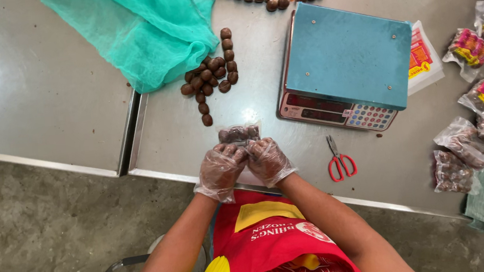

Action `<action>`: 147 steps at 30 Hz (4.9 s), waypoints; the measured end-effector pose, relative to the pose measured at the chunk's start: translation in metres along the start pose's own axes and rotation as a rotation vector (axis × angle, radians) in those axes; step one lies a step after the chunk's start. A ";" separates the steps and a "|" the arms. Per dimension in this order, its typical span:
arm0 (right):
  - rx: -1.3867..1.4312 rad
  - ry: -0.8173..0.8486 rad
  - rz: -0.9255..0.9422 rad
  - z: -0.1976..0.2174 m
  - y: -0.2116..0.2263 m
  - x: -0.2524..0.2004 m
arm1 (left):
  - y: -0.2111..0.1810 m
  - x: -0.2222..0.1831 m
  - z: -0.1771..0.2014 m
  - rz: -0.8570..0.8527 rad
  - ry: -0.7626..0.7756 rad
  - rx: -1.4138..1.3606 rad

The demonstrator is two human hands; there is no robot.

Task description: The person places small sausages into plastic bags, weighs them on a digital scale, and ties the bags closed while wearing gloves.

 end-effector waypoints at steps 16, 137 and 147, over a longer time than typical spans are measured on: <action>0.188 -0.044 -0.188 -0.007 -0.013 -0.009 | 0.009 -0.020 -0.028 0.006 -0.020 0.010; 0.196 -0.277 -0.410 0.007 0.017 0.007 | 0.068 0.047 -0.046 0.336 0.255 -0.595; 0.159 -0.345 -0.391 0.007 0.018 0.005 | 0.055 0.057 -0.046 0.172 0.163 -0.178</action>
Point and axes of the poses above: each hand's wrist, its own x-axis towards the middle knuckle, its own z-axis out of the back of the hand, y = z × x, the point moved 4 cm from there along x, towards the middle knuckle, and after that the axes turned 9 degrees about y, right-handed, at the moved point
